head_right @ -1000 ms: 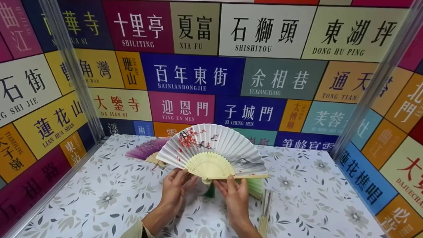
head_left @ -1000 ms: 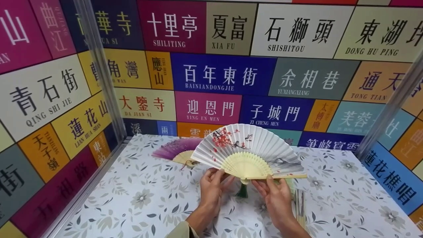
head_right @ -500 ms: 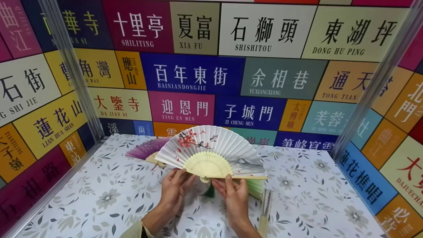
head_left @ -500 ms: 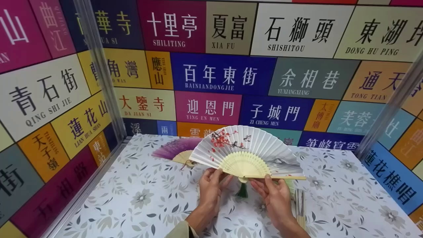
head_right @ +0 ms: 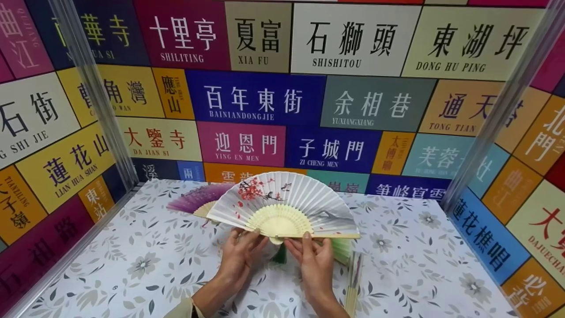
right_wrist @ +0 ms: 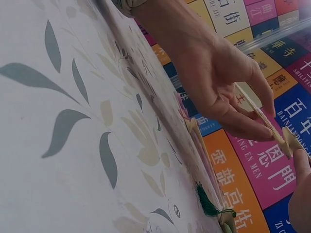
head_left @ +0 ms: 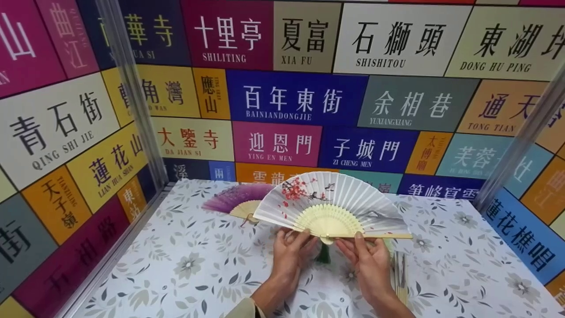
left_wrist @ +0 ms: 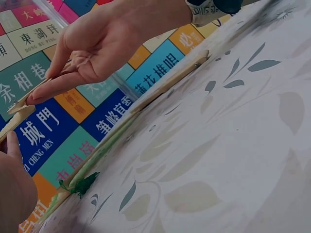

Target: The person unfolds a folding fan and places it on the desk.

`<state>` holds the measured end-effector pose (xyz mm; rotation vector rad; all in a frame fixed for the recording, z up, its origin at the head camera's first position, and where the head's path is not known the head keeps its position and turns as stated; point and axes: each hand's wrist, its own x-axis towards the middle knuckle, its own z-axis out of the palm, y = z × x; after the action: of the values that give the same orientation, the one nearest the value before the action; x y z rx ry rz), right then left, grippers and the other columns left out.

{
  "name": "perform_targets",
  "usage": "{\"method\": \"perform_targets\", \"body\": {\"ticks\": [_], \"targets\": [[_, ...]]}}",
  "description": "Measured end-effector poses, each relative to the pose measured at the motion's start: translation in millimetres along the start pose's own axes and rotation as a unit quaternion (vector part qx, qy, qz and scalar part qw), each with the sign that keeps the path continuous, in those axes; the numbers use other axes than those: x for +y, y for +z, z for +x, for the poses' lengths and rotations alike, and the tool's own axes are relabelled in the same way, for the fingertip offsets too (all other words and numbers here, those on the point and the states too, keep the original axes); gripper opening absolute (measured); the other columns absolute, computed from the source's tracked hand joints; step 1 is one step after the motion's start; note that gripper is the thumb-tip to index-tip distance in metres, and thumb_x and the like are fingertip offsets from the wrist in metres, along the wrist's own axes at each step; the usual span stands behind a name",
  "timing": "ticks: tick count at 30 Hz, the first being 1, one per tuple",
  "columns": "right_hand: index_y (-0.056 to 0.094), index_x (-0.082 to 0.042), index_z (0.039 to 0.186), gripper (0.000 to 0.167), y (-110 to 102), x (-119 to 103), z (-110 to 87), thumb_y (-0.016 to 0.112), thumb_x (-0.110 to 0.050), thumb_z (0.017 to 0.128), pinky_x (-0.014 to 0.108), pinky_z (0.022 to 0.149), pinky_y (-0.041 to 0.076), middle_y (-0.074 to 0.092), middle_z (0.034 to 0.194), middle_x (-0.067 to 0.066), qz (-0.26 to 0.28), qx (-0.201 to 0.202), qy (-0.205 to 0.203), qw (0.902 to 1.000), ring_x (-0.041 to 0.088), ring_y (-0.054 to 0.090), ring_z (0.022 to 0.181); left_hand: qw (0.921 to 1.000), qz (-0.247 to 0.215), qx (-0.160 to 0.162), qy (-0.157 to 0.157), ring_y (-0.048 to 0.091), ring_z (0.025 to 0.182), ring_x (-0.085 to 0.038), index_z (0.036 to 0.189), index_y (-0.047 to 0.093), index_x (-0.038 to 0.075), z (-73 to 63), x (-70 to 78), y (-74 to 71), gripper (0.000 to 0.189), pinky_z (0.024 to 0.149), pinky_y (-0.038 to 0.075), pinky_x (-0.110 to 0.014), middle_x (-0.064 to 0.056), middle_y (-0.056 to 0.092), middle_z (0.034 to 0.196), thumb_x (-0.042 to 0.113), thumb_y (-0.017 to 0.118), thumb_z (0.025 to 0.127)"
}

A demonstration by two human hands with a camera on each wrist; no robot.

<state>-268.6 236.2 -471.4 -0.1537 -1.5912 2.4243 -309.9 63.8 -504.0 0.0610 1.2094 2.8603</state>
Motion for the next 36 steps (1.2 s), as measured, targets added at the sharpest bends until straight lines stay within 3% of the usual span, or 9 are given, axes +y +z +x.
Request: {"method": "perform_targets", "body": {"ticks": [6, 10, 14, 20, 27, 36], "targets": [[0.034, 0.001, 0.135, 0.028, 1.5, 2.0, -0.4, 0.045, -0.018, 0.117, 0.036, 0.104, 0.063, 0.075, 0.126, 0.027, -0.011, -0.003, -0.009, 0.9999, 0.022, 0.081, 0.108, 0.9974, 0.052, -0.046, -0.016, 0.075, 0.116, -0.024, 0.15, 0.039, 0.002, -5.8, -4.3, 2.2, 0.074, 0.103, 0.065, -0.038, -0.02, 0.072, 0.133, 0.002, 0.084, 0.091], [0.034, 0.003, 0.136, 0.029, 1.6, 4.5, -1.1, 0.045, -0.017, 0.117, 0.038, 0.104, 0.064, 0.075, 0.126, 0.028, -0.007, -0.017, -0.027, 0.9995, 0.022, 0.081, 0.108, 0.9976, 0.033, -0.061, -0.001, 0.077, 0.115, -0.028, 0.155, 0.033, 0.003, -8.2, -5.8, 2.2, 0.079, 0.107, 0.064, -0.043, -0.023, 0.075, 0.128, -0.004, 0.081, 0.093], [0.034, 0.003, 0.138, 0.032, 2.4, 5.7, -1.8, 0.045, -0.017, 0.117, 0.039, 0.104, 0.063, 0.074, 0.128, 0.028, -0.002, -0.027, -0.036, 0.999, 0.022, 0.08, 0.11, 0.9976, 0.033, -0.061, 0.005, 0.079, 0.111, -0.027, 0.158, 0.029, 0.006, -8.8, -5.0, 0.0, 0.08, 0.107, 0.064, -0.043, -0.021, 0.079, 0.12, -0.001, 0.079, 0.096], [0.032, 0.002, 0.142, 0.036, 5.4, 4.9, -2.4, 0.047, -0.02, 0.117, 0.038, 0.106, 0.063, 0.073, 0.13, 0.029, -0.003, -0.022, -0.017, 0.9996, 0.023, 0.081, 0.11, 0.9974, 0.045, -0.056, 0.013, 0.079, 0.111, -0.028, 0.165, 0.026, 0.013, -9.7, -3.0, -2.5, 0.088, 0.104, 0.065, -0.042, -0.022, 0.08, 0.118, 0.001, 0.081, 0.096], [0.033, 0.001, 0.142, 0.036, 5.9, 3.7, -2.1, 0.047, -0.021, 0.117, 0.035, 0.105, 0.063, 0.079, 0.119, 0.02, -0.002, -0.019, -0.007, 0.9998, 0.021, 0.082, 0.105, 0.9975, 0.029, -0.058, 0.028, 0.079, 0.111, -0.031, 0.163, 0.032, 0.012, -9.0, -1.5, 0.1, 0.085, 0.105, 0.064, -0.045, -0.024, 0.079, 0.115, -0.004, 0.081, 0.094], [0.039, -0.002, 0.139, 0.038, 0.5, 1.9, -2.7, 0.061, -0.017, 0.112, 0.034, 0.104, 0.064, 0.082, 0.112, 0.014, -0.035, -0.018, 0.023, 0.999, 0.019, 0.082, 0.105, 0.9937, 0.098, -0.04, 0.036, 0.08, 0.105, -0.027, 0.154, 0.044, 0.013, -6.0, 6.1, -3.7, 0.073, 0.096, 0.068, -0.043, -0.02, 0.081, 0.115, 0.007, 0.085, 0.094]]}}
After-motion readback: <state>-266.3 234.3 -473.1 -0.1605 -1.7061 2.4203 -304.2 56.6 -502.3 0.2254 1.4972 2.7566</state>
